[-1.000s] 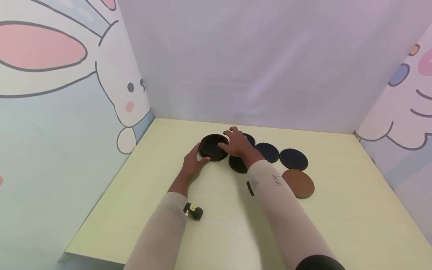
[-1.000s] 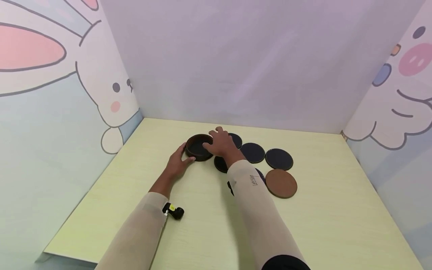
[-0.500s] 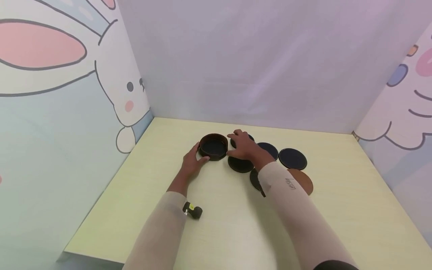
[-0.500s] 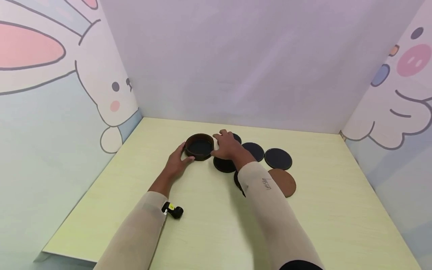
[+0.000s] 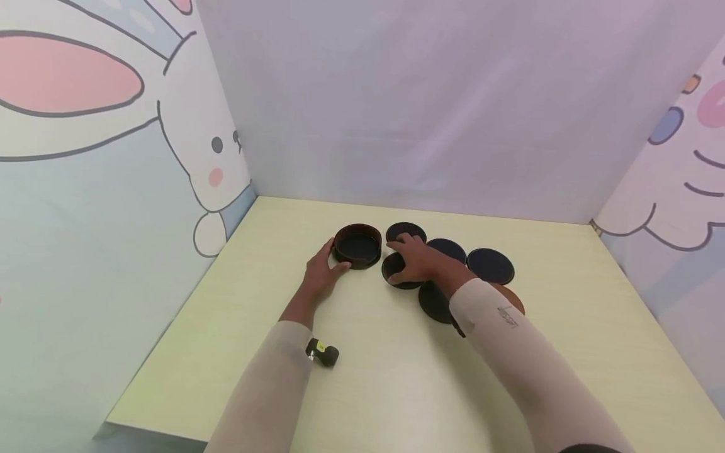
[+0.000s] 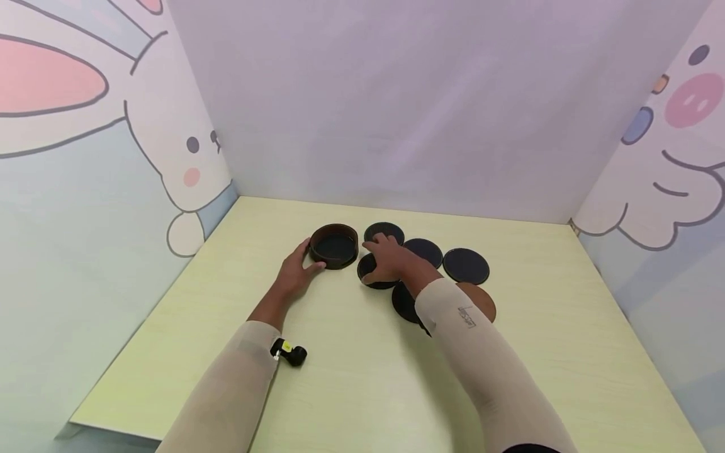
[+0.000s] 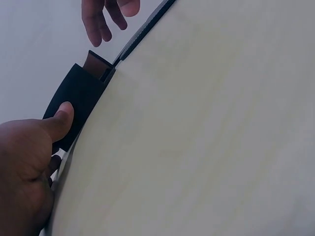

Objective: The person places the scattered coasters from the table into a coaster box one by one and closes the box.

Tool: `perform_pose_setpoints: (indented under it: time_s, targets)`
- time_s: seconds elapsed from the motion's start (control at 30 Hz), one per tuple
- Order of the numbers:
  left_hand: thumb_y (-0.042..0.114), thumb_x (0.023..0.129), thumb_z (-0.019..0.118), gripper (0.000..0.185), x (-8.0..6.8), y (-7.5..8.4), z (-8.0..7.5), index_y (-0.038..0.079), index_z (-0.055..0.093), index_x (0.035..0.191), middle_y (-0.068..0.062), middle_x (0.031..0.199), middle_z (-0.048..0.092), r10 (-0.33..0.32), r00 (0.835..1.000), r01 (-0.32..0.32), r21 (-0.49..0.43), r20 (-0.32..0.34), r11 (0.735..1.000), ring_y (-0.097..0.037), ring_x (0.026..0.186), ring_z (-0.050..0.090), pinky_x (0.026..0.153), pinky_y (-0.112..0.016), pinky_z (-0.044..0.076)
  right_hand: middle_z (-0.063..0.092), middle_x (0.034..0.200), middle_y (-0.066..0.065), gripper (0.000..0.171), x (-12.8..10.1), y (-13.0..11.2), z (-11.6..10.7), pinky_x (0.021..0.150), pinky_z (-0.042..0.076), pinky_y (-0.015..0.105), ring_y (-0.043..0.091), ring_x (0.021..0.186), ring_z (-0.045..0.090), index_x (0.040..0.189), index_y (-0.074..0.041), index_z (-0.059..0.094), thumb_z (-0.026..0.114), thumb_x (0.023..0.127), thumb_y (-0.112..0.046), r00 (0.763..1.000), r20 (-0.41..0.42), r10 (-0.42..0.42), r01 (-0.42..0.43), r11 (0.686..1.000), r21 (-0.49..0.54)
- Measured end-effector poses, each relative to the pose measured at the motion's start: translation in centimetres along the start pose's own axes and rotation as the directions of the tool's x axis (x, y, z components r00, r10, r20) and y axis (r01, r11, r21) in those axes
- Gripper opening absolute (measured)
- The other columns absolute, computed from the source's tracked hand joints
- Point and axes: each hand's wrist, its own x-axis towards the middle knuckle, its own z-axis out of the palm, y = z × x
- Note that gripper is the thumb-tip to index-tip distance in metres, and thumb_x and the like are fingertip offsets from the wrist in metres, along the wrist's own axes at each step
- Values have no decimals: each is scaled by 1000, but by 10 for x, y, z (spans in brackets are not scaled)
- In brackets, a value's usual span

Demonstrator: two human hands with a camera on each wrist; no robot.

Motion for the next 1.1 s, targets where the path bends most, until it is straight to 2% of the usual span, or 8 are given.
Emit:
perform_pose_setpoints:
  time_s: [0.4,0.57,0.77,1.1]
  targets:
    - [42,105,73,92,1,-1,0,5,25,174,-21,178,33,-19,1000,19,16,2,1000,-41,168,28,139,-58,24,27,175,24,99,-8,3,8,121,44,71,48,160,30,171,-14,39,85,92,-53,1000,-12,-9,8,998,-56]
    - [43,106,73,93,4,0,-4,5,22,174,-20,180,30,-28,999,27,13,38,1000,-39,169,26,139,-56,24,25,176,23,99,-12,4,10,120,44,73,49,162,27,170,-15,40,85,91,-54,1000,-11,-6,6,999,-40]
    - [36,104,76,93,7,5,-12,9,22,175,-15,181,30,-66,994,66,8,83,998,-37,170,25,139,-56,24,25,177,22,100,-15,4,10,118,45,74,48,162,28,171,-16,39,84,91,-56,1000,-15,1,-1,999,-43]
    - [34,102,79,96,22,11,-18,9,21,175,-17,179,34,-88,986,72,115,143,991,-41,169,26,139,-59,23,26,178,20,102,-16,6,7,120,43,75,51,164,28,171,-19,39,82,90,-63,997,-20,68,-70,993,-94]
